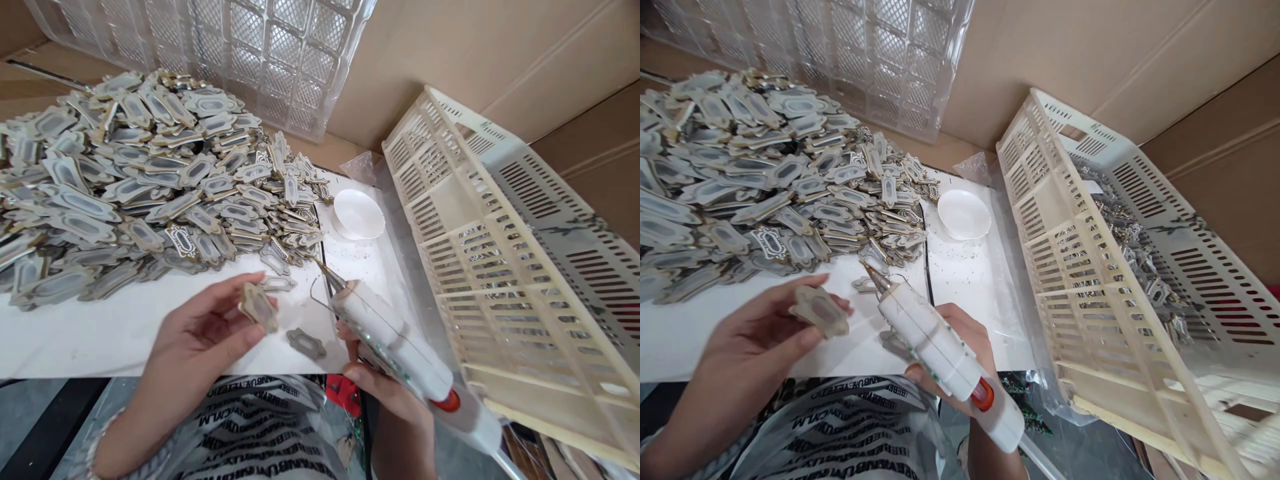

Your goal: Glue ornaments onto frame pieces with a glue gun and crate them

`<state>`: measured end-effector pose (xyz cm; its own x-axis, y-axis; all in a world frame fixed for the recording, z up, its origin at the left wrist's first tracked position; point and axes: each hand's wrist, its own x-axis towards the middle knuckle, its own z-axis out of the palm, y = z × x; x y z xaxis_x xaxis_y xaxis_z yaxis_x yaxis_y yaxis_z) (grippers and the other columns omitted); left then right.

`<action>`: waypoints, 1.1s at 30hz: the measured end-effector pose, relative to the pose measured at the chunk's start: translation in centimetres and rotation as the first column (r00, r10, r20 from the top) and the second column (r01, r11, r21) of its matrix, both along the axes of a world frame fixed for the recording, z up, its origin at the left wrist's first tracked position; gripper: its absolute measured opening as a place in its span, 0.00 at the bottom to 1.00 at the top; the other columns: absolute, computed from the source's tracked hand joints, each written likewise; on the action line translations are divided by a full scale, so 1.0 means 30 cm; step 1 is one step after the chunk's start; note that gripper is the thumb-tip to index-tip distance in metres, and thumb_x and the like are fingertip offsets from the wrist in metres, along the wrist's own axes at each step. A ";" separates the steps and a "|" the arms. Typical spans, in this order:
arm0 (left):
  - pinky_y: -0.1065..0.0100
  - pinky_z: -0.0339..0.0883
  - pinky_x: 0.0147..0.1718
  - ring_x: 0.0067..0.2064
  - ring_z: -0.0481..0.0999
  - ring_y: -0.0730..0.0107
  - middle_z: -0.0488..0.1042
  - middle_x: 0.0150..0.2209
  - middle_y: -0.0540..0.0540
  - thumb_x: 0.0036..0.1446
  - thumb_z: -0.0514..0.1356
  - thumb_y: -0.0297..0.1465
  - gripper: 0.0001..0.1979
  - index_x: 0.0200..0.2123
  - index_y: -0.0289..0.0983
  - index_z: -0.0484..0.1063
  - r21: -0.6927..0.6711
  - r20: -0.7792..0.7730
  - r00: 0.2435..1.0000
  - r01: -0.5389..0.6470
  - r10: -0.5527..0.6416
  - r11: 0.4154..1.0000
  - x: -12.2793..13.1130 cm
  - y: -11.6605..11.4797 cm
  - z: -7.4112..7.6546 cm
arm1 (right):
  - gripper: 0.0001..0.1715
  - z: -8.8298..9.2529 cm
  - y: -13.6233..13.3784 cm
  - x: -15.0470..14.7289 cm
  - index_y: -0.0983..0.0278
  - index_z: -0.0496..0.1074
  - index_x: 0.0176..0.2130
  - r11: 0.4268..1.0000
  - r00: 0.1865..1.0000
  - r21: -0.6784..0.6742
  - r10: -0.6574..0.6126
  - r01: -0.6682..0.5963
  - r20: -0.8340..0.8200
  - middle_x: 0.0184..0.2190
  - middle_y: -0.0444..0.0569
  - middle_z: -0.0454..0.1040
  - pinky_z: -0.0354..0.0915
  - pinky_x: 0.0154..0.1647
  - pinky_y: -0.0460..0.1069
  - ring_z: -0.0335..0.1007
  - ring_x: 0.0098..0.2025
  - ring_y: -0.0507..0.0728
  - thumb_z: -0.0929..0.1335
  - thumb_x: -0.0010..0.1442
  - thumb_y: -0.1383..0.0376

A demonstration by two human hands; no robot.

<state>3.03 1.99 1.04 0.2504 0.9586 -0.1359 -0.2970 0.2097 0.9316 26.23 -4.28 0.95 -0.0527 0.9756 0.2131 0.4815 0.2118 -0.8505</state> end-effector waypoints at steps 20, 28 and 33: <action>0.70 0.86 0.44 0.43 0.86 0.63 0.84 0.40 0.61 0.47 0.70 0.17 0.26 0.44 0.53 0.81 0.616 -0.120 0.841 -0.353 0.527 0.704 0.016 -0.003 0.021 | 0.20 0.009 -0.012 -0.047 0.60 0.78 0.39 0.989 0.991 0.095 0.107 -0.114 0.080 0.36 0.46 0.81 0.67 0.31 0.49 0.76 0.33 0.54 0.61 0.76 0.57; 0.66 0.86 0.45 0.43 0.86 0.62 0.83 0.38 0.64 0.45 0.75 0.23 0.23 0.40 0.56 0.81 0.500 -0.147 0.841 -0.390 0.520 0.773 0.018 -0.015 0.033 | 0.20 0.034 0.002 -0.045 0.62 0.76 0.37 0.986 0.984 0.089 0.130 -0.142 0.125 0.34 0.48 0.81 0.69 0.31 0.48 0.78 0.32 0.53 0.62 0.75 0.57; 0.63 0.87 0.44 0.42 0.86 0.59 0.84 0.37 0.62 0.44 0.75 0.23 0.22 0.39 0.55 0.81 0.484 -0.160 0.836 -0.397 0.525 0.779 0.017 -0.019 0.030 | 0.17 0.033 0.009 -0.042 0.62 0.76 0.36 0.981 0.982 0.112 0.145 -0.159 0.125 0.33 0.48 0.81 0.69 0.30 0.48 0.77 0.31 0.54 0.64 0.74 0.59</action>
